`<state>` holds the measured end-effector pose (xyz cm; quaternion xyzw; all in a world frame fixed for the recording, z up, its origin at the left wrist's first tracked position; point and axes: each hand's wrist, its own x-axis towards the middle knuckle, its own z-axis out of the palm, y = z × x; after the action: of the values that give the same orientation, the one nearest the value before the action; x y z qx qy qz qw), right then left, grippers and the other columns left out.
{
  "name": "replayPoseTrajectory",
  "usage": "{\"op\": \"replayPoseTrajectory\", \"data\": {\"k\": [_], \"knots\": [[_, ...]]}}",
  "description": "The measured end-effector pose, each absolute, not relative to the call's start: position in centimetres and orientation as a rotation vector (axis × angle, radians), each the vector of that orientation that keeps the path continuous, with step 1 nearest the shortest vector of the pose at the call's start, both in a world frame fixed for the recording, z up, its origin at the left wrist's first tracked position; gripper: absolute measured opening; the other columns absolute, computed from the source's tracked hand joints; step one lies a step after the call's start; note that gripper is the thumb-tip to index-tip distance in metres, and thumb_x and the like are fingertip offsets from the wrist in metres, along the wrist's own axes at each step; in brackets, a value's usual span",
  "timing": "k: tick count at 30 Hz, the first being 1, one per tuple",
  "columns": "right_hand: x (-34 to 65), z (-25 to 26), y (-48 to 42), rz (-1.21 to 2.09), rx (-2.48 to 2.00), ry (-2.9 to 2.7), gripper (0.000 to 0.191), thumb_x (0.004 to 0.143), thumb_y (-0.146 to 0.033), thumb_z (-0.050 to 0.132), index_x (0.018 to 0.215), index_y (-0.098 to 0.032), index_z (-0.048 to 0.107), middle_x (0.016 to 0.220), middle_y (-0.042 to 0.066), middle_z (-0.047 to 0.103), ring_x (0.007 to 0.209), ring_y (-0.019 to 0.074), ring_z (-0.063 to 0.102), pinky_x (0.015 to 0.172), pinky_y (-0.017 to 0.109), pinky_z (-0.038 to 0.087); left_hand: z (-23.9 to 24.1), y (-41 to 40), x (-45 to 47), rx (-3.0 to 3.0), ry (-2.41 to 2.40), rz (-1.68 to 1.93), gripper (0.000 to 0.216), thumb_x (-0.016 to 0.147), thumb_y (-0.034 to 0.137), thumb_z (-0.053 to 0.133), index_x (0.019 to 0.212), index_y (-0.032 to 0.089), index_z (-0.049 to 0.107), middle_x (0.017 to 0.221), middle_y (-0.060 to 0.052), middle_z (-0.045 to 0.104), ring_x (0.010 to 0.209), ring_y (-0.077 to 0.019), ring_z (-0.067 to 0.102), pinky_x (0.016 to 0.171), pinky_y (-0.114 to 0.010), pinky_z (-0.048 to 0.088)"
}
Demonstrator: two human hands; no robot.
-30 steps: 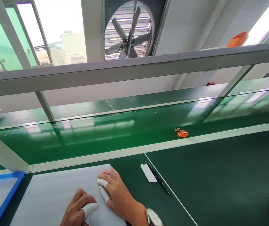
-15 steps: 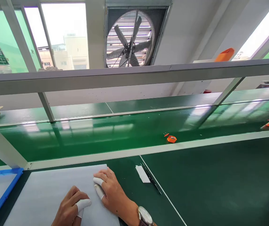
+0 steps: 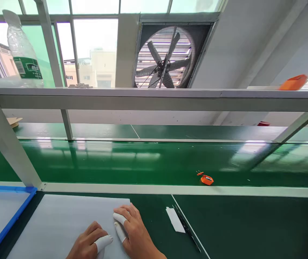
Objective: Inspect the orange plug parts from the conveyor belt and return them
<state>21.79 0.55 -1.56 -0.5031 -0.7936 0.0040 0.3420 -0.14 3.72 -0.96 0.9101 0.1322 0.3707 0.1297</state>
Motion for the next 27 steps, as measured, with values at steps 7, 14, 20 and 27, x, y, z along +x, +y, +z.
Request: {"op": "replayPoseTrajectory", "data": {"k": [7, 14, 20, 27], "knots": [[21.8, -1.7, 0.6, -0.007, -1.313, -2.11, 0.042, 0.086, -0.003, 0.048, 0.121, -0.023, 0.057, 0.119, 0.008, 0.07, 0.11, 0.0296, 0.064, 0.103, 0.067, 0.047, -0.9, 3.1, 0.5, 2.669, 0.456, 1.167, 0.042, 0.081, -0.001, 0.04, 0.116, 0.016, 0.055, 0.086, -0.011, 0.071, 0.067, -0.0198, 0.061, 0.056, -0.029, 0.056], [21.8, -2.3, 0.6, 0.0, -1.298, -2.105, 0.04, 0.089, -0.003, 0.046, 0.123, -0.02, 0.058, 0.122, 0.01, 0.068, 0.115, 0.0291, 0.061, 0.103, 0.062, 0.05, -1.8, 2.5, 0.4, 2.659, 0.596, 1.007, 0.03, 0.069, -0.002, 0.044, 0.083, 0.018, 0.062, 0.099, -0.011, 0.07, 0.081, -0.0207, 0.066, 0.07, -0.033, 0.062], [21.7, -2.4, 0.6, 0.046, -1.273, -2.051, 0.037, 0.09, -0.005, 0.049, 0.122, -0.022, 0.059, 0.122, 0.009, 0.068, 0.115, 0.0279, 0.059, 0.102, 0.055, 0.052, -1.4, 1.9, -0.1, 2.642, 0.69, 0.753, 0.032, 0.058, -0.007, 0.043, 0.073, 0.017, 0.058, 0.113, -0.009, 0.069, 0.093, -0.0229, 0.064, 0.078, -0.038, 0.062], [21.8, -2.5, 0.6, 0.047, -1.271, -2.059, 0.038, 0.091, -0.004, 0.048, 0.123, -0.021, 0.058, 0.123, 0.01, 0.067, 0.116, 0.0285, 0.058, 0.101, 0.056, 0.051, -1.5, 1.9, -0.1, 2.649, 0.703, 0.684, 0.036, 0.055, -0.007, 0.043, 0.077, 0.017, 0.06, 0.115, -0.009, 0.068, 0.096, -0.0239, 0.063, 0.081, -0.04, 0.063]]}}
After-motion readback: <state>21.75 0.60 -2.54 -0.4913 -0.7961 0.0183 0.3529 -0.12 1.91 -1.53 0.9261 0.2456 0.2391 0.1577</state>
